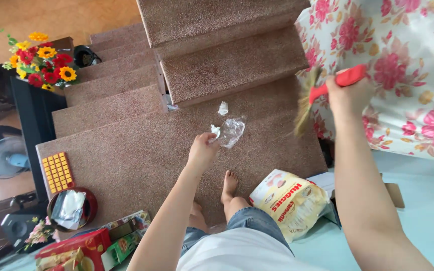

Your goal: Sweeping debris off carpeted indoor stairs with a hand broom.

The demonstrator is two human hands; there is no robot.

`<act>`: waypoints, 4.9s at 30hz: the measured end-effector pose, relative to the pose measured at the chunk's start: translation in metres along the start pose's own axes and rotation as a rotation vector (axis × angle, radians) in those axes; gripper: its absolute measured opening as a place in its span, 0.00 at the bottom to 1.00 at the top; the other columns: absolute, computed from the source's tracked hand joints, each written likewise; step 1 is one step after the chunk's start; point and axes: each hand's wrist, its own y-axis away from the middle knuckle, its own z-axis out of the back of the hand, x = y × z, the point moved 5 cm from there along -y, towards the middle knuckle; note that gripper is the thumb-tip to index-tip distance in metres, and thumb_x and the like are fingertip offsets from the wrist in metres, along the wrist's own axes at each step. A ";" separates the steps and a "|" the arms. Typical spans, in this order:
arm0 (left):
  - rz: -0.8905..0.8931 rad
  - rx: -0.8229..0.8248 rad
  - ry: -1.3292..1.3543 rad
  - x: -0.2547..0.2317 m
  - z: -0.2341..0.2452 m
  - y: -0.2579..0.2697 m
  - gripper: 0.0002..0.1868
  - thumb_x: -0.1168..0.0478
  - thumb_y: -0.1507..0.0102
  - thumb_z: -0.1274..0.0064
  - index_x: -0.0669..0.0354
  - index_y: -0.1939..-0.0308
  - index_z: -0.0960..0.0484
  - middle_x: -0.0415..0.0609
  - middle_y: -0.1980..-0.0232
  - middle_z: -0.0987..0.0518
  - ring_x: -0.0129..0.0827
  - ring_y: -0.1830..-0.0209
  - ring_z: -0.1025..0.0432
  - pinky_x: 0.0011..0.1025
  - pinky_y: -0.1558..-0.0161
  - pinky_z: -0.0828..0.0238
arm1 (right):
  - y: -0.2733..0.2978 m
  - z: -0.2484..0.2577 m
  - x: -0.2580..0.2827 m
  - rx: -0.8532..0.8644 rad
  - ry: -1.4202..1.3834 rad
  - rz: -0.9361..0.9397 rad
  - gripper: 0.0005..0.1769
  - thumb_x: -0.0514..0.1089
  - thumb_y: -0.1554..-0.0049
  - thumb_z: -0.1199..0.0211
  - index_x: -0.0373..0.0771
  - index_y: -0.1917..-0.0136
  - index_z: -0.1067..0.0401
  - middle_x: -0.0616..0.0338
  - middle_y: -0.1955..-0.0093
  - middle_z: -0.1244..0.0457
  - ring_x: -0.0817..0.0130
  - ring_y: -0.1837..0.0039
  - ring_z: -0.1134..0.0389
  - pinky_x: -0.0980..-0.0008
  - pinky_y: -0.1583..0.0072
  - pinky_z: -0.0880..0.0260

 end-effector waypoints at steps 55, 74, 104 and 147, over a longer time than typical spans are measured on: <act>0.032 0.148 -0.121 0.021 0.025 -0.002 0.22 0.52 0.40 0.40 0.52 0.43 0.18 0.55 0.41 0.23 0.46 0.43 0.26 0.42 0.42 0.29 | 0.071 -0.076 -0.070 -0.060 -0.089 -0.130 0.06 0.38 0.49 0.28 0.43 0.56 0.21 0.59 0.55 0.28 0.65 0.51 0.26 0.64 0.46 0.28; 0.082 0.068 -0.155 0.117 0.083 0.028 0.21 0.52 0.40 0.41 0.51 0.44 0.18 0.54 0.43 0.22 0.45 0.45 0.25 0.40 0.43 0.28 | 0.251 -0.185 0.185 0.666 -0.325 -0.128 0.13 0.39 0.54 0.31 0.49 0.54 0.21 0.63 0.57 0.28 0.71 0.57 0.28 0.71 0.52 0.29; -0.134 0.415 -0.315 0.109 0.072 0.014 0.23 0.53 0.40 0.42 0.52 0.41 0.19 0.54 0.42 0.19 0.45 0.44 0.23 0.41 0.43 0.28 | 0.285 -0.036 -0.037 -0.053 -0.077 -0.436 0.08 0.39 0.48 0.25 0.43 0.55 0.23 0.59 0.57 0.30 0.68 0.53 0.28 0.68 0.48 0.28; -0.282 0.017 -0.127 0.110 0.055 0.068 0.18 0.57 0.43 0.40 0.52 0.49 0.20 0.51 0.40 0.23 0.51 0.38 0.31 0.46 0.39 0.33 | 0.363 -0.148 0.245 0.399 -0.605 -0.337 0.08 0.44 0.43 0.29 0.36 0.56 0.22 0.60 0.58 0.29 0.74 0.56 0.29 0.72 0.53 0.27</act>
